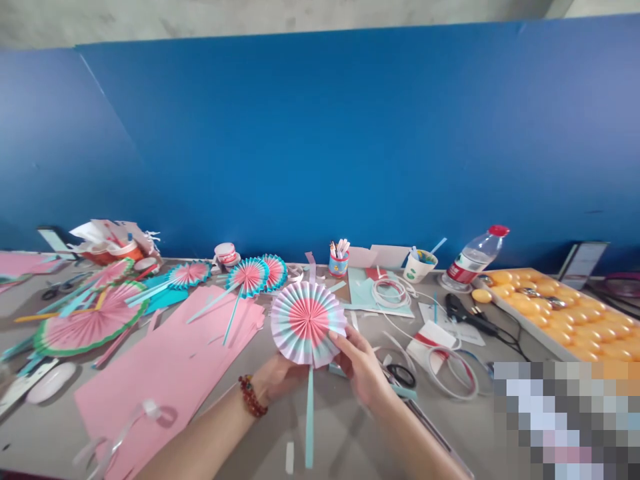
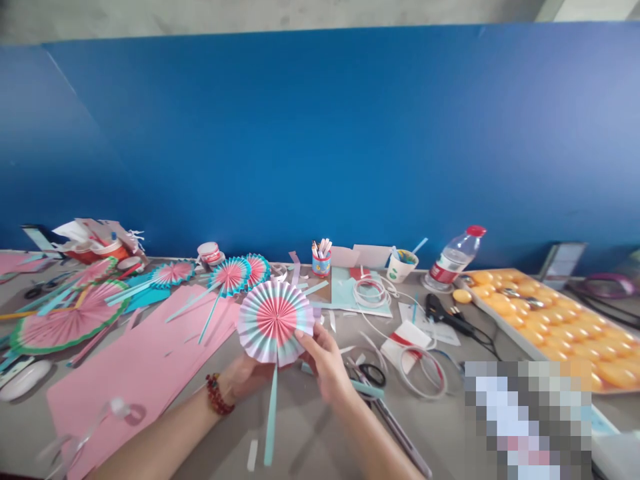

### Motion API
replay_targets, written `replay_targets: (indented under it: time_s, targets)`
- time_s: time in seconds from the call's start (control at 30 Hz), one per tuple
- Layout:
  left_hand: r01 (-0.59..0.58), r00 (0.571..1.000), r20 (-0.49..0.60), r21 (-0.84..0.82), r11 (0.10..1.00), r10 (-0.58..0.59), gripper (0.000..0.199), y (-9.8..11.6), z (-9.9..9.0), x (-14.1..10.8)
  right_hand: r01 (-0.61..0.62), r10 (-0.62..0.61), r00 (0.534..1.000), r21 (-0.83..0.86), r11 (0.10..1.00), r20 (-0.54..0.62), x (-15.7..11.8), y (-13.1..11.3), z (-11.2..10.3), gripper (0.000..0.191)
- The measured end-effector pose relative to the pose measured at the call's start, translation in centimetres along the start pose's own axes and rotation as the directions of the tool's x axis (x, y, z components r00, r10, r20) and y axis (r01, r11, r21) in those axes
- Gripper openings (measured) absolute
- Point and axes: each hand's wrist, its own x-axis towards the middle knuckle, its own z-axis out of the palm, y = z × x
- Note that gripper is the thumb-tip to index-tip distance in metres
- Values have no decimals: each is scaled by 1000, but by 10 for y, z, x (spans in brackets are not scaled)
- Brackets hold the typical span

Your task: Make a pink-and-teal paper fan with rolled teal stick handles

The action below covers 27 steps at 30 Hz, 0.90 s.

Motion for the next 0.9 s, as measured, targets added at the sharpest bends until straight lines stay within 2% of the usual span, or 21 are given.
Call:
replay_targets:
  time_s: [0.17, 0.4, 0.6, 0.8, 0.9]
  targets:
    - [44, 999, 1, -46, 998, -44, 38, -12, -13, -2, -69, 69, 998, 33, 997, -4, 2, 8, -3, 37]
    - [157, 977, -123, -152, 976, -176, 24, -11, -9, -4, 13, -19, 993, -48, 999, -118, 4, 11, -7, 35]
    - [166, 975, -114, -201, 965, -191, 25, -14, -11, -4, 41, -59, 986, -120, 992, -154, 8, 18, -13, 34]
    - [109, 969, -199, -196, 974, -149, 25, -13, -4, -5, 40, -62, 988, -148, 988, -145, 9, 19, -12, 39]
    - [118, 967, -200, -198, 973, -158, 21, -11, -3, -4, 38, -61, 988, -158, 987, -144, 10, 18, -11, 39]
